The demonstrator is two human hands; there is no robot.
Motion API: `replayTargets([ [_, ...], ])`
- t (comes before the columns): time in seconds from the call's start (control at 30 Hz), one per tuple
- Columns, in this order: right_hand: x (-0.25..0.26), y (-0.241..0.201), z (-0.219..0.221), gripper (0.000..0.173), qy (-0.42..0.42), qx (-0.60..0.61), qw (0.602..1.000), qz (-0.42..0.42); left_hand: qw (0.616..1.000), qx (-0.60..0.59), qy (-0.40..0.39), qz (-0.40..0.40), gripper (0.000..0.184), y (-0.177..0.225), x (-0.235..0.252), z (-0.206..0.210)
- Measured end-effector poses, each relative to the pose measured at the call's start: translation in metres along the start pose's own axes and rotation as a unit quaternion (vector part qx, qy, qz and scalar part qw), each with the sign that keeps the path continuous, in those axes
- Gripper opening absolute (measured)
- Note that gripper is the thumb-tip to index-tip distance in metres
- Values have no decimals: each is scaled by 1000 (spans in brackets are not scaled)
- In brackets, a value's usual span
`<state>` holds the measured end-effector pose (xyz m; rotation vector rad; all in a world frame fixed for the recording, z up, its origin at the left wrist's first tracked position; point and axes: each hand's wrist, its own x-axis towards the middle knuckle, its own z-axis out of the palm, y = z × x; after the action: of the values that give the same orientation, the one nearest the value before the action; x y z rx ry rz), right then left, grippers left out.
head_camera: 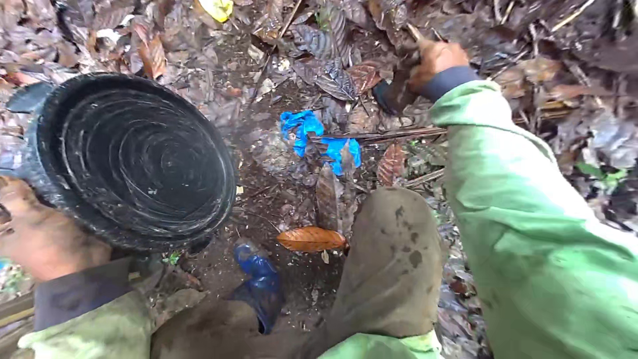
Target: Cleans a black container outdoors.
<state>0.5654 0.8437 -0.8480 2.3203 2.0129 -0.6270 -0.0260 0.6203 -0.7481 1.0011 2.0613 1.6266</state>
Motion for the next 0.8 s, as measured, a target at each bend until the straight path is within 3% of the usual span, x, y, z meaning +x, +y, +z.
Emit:
replayTargets([
  [0.1, 3, 20, -2, 47, 71, 83, 994, -12, 997, -2, -57, -44, 44, -2, -11, 7],
  [0.17, 2, 24, 12, 45, 68, 70, 995, -4, 996, 3, -76, -41, 43, 0, -8, 19],
  [0.27, -10, 19, -1, 50, 59, 34, 997, 41, 995, 46, -71, -45, 41, -7, -7, 30],
  [0.33, -19, 15, 9, 57, 33, 7, 999, 24, 995, 51, -80, -39, 42, 4, -8, 48],
  [0.43, -17, 4, 10, 65, 69, 6, 996, 48, 997, 67, -17, -37, 44, 8, -19, 81],
  [0.5, -27, -11, 39, 64, 31, 15, 999, 19, 993, 106, 3, -51, 52, -1, -27, 89],
  [0.67, -66, -57, 146, 44, -36, -22, 996, -78, 977, 181, -21, -114, 63, -18, -37, 81],
  [0.8, -66, -96, 200, 51, -28, 8, 1000, 1, 985, 140, 5, -101, 51, -24, -27, 92],
])
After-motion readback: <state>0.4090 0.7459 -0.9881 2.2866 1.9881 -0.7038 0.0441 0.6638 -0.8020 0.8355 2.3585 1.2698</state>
